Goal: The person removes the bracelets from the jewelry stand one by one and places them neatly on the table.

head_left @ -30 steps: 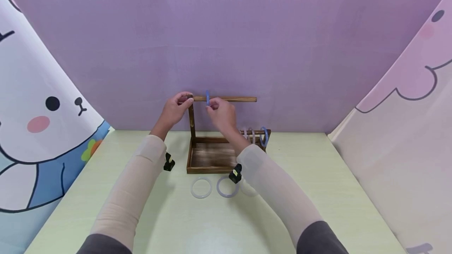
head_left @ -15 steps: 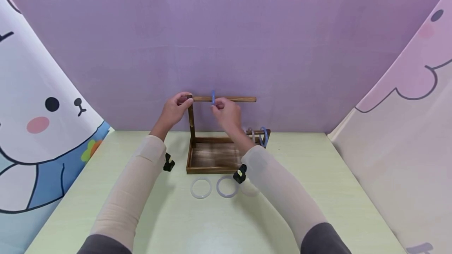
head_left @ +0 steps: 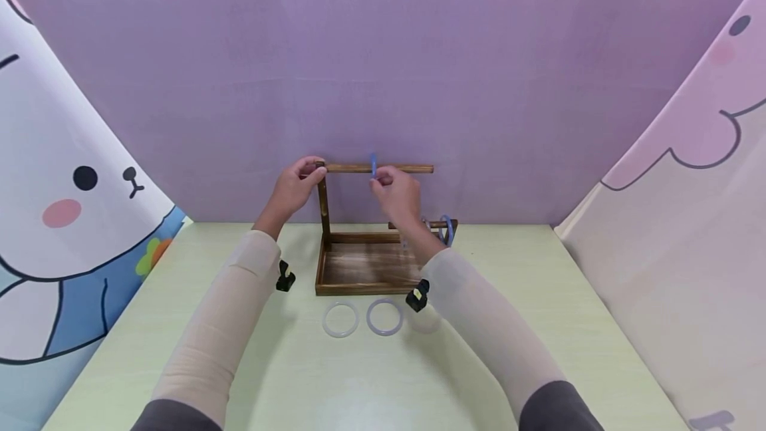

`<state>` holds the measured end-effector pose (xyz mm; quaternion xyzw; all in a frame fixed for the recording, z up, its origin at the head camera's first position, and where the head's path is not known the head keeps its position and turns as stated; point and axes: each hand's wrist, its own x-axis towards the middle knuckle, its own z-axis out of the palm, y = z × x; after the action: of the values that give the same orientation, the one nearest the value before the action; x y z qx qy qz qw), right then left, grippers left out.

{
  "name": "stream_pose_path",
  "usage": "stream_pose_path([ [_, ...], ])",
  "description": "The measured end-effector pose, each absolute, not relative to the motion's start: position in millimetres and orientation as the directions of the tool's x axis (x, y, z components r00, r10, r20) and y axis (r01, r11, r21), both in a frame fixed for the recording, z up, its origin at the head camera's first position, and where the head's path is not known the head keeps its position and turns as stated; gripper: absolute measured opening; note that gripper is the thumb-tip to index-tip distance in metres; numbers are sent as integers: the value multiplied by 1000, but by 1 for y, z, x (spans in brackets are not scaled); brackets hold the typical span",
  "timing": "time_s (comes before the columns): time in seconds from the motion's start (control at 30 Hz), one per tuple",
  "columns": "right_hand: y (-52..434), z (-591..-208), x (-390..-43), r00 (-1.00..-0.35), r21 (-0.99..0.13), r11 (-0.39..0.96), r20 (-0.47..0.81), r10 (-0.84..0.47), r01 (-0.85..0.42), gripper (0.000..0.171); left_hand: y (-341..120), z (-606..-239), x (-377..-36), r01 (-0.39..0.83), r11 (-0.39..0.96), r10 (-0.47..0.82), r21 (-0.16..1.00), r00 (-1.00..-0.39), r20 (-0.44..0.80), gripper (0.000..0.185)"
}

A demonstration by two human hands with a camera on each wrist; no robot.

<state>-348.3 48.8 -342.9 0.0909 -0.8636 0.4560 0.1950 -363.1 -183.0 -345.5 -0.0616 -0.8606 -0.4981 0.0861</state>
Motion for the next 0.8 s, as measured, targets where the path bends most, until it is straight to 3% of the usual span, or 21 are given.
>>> stream_pose_path([
  [0.8,77,-344,-346,-909,-763,559,414,39,-324,17,-182,-344,-361,195,497,24,846,-977,211,46],
])
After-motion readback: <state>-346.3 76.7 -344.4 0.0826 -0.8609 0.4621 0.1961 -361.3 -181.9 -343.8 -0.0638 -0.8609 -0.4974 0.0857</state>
